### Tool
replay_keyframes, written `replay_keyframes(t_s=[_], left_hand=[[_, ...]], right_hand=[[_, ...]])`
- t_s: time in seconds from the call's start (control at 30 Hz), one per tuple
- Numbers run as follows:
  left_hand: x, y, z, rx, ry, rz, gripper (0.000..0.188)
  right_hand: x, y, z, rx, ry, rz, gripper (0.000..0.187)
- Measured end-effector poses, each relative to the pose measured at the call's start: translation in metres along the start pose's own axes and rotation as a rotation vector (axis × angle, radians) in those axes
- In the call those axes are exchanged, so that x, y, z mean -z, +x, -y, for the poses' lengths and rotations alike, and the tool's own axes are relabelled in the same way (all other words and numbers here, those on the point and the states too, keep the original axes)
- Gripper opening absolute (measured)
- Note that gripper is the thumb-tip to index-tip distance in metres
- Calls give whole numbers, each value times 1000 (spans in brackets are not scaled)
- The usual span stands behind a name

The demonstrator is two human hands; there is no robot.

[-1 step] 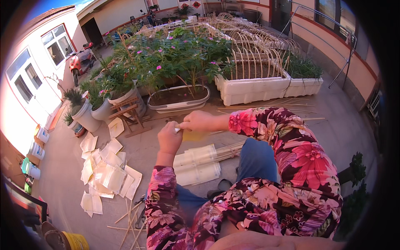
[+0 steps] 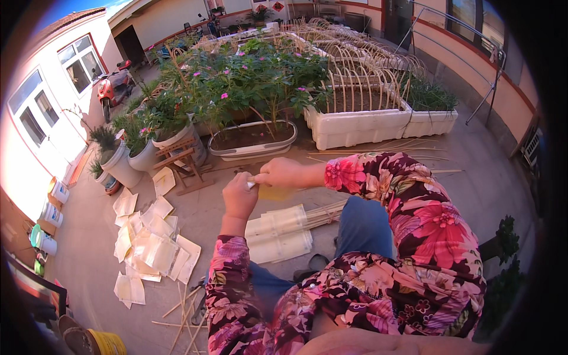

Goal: The person sits on the ground and peels thin bamboo strips from bundled material, then bends each strip into a circular hoop and places it over a raised garden bed. The person repeats this process for multiple hoops across several beds.

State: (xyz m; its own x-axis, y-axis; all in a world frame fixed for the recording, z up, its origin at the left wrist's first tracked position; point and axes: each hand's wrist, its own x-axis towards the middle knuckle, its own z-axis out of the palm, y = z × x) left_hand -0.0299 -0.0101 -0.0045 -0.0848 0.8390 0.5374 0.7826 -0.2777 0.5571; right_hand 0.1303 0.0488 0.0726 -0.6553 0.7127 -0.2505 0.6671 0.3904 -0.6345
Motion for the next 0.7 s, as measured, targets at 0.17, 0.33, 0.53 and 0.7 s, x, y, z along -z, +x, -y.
replay_keyframes(t_s=[0.17, 0.33, 0.53, 0.7], left_hand=[[-1, 2, -8, 25, -112, 8, 18], [-4, 5, -18, 364, -410, 70, 23], [-5, 10, -12, 521, -621, 69, 27], [-6, 9, -2, 628, -756, 163, 28]], right_hand=[[12, -18, 6, 55, -213, -81, 43], [21, -9, 3, 349, -549, -214, 30], [7, 10, -9, 758, -647, -570, 11], [6, 11, -3, 538, -667, -377, 12]])
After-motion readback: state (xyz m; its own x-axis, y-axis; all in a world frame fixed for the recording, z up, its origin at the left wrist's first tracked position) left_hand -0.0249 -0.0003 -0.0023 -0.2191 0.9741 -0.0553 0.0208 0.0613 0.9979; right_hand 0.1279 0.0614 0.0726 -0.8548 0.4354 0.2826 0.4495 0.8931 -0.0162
